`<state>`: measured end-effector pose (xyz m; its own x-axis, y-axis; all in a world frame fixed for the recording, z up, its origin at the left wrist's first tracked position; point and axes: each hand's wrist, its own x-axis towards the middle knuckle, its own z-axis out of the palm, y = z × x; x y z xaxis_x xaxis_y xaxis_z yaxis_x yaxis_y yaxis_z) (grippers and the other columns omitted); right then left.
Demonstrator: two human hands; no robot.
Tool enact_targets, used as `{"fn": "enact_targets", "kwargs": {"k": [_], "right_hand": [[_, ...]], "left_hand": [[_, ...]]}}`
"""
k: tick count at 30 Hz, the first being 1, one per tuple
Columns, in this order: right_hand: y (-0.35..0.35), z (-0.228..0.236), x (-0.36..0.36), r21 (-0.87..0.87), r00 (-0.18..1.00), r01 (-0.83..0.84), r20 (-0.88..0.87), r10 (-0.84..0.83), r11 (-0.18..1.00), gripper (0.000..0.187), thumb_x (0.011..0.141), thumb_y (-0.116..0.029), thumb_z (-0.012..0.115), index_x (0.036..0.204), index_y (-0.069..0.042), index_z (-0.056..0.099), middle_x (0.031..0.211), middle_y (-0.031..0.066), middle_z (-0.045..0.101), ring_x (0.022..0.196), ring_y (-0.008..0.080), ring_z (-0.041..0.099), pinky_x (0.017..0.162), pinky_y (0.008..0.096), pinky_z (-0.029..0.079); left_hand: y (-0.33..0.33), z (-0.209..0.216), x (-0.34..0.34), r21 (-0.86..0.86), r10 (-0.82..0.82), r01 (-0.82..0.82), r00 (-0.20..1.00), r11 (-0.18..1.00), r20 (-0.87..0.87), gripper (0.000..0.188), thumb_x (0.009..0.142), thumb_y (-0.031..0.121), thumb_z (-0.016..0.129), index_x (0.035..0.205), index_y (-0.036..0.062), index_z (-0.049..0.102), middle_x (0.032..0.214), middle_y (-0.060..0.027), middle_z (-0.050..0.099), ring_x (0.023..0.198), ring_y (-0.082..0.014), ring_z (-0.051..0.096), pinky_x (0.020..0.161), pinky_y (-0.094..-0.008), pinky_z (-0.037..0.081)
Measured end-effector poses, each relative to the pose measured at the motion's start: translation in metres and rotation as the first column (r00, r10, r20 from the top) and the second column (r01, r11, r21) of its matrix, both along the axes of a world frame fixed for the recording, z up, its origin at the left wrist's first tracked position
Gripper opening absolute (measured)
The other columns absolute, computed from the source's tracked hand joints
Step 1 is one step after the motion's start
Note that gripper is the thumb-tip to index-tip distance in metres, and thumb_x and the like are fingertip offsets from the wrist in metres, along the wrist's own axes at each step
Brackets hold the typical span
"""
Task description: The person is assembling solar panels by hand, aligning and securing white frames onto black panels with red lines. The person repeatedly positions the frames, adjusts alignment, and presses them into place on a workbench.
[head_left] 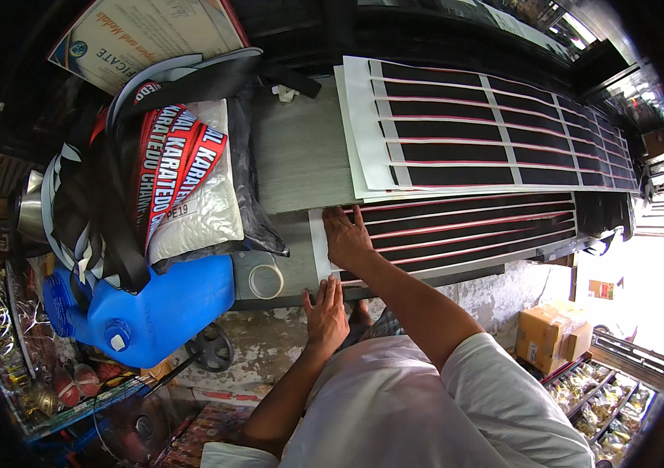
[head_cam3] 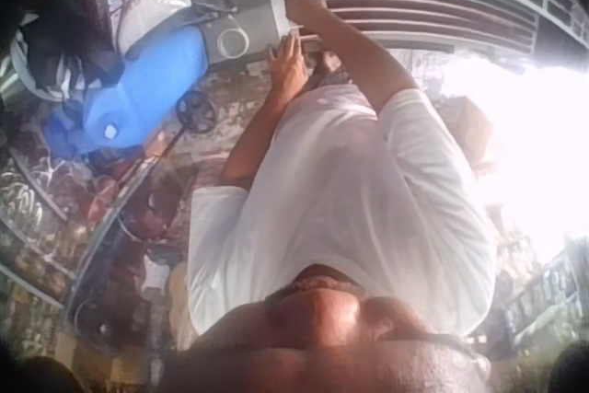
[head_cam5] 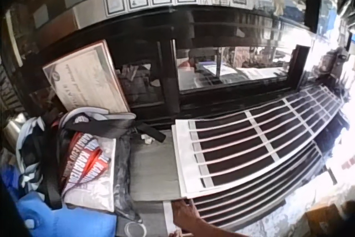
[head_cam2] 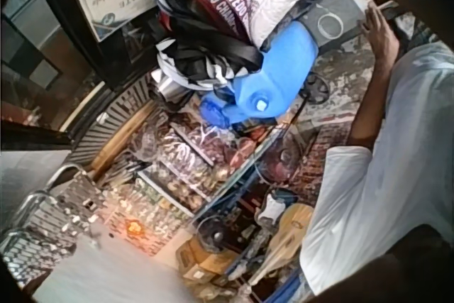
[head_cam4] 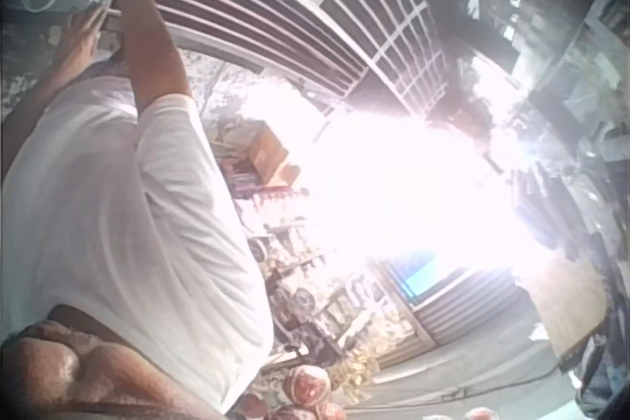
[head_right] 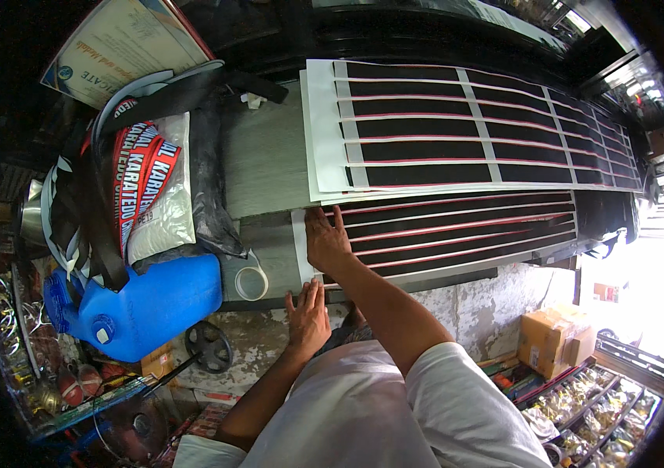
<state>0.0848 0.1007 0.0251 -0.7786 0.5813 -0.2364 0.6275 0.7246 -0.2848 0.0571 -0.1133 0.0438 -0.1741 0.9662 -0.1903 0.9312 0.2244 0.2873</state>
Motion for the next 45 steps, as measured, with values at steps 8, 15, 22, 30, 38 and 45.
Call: {"fn": "enact_targets", "kwargs": {"k": [8,15,22,30,38,45], "right_hand": [[0.022,0.015,-0.006,0.009,0.992,-0.059,0.110,0.057,0.998,0.066,0.104,-0.020,0.047,0.167,-0.003,0.043,0.174,0.0119,0.044,0.161,0.0287,0.041,0.134,0.0647,0.021],[0.002,0.036,0.031,0.163,0.959,0.104,-0.277,-0.056,0.981,0.065,0.095,-0.011,0.058,0.158,0.004,0.051,0.166,0.0219,0.050,0.159,0.0422,0.040,0.132,0.0635,0.027],[-0.083,0.056,0.241,-0.115,0.933,0.258,-0.229,-0.278,0.959,0.074,0.095,-0.004,0.061,0.166,0.002,0.042,0.176,0.0238,0.036,0.165,0.0453,0.030,0.133,0.0619,0.025],[-0.115,-0.009,0.398,-0.116,0.613,0.779,-0.065,-0.787,0.616,0.069,0.101,-0.011,0.059,0.167,0.002,0.041,0.176,0.0278,0.035,0.164,0.0485,0.029,0.133,0.0595,0.026],[-0.072,-0.018,0.467,-0.110,0.516,0.847,-0.058,-0.854,0.519,0.073,0.101,-0.013,0.063,0.168,0.002,0.038,0.175,0.0294,0.035,0.163,0.0503,0.031,0.134,0.0538,0.029],[-0.006,-0.023,0.527,-0.150,0.447,0.848,-0.310,-0.839,0.508,0.069,0.098,-0.007,0.065,0.163,0.002,0.046,0.168,0.0316,0.045,0.156,0.0491,0.043,0.131,0.0495,0.037]], "left_hand": [[0.000,0.003,-0.001,-0.010,-0.011,0.011,1.000,1.000,-0.012,0.067,0.101,0.022,0.065,0.161,-0.0017,0.048,0.168,-0.0177,0.047,0.156,-0.0339,0.046,0.124,-0.0725,0.029],[0.001,-0.008,-0.011,0.134,0.055,-0.073,0.990,0.988,0.131,0.052,0.103,0.023,0.065,0.151,0.0026,0.059,0.158,-0.0154,0.057,0.148,-0.0333,0.053,0.122,-0.0697,0.034],[0.043,-0.004,-0.031,0.335,0.106,-0.155,0.981,0.929,0.160,0.058,0.107,0.017,0.062,0.162,0.0035,0.047,0.171,-0.0198,0.044,0.159,-0.0431,0.040,0.126,-0.0663,0.034],[0.099,-0.026,-0.043,0.169,-0.026,0.043,0.995,0.985,-0.101,0.072,0.115,0.049,0.050,0.173,0.0118,0.034,0.183,-0.0146,0.027,0.169,-0.0394,0.022,0.127,-0.0784,0.020],[0.106,-0.031,-0.039,-0.010,-0.035,0.034,0.991,0.999,-0.125,0.073,0.117,0.051,0.042,0.177,0.0154,0.022,0.186,-0.0114,0.015,0.172,-0.0377,0.011,0.130,-0.0777,0.010],[0.108,-0.016,-0.017,0.046,0.106,-0.100,0.980,0.994,-0.168,0.071,0.116,0.036,0.051,0.176,0.0100,0.025,0.184,-0.0177,0.021,0.170,-0.0408,0.017,0.132,-0.0691,0.014]]}}
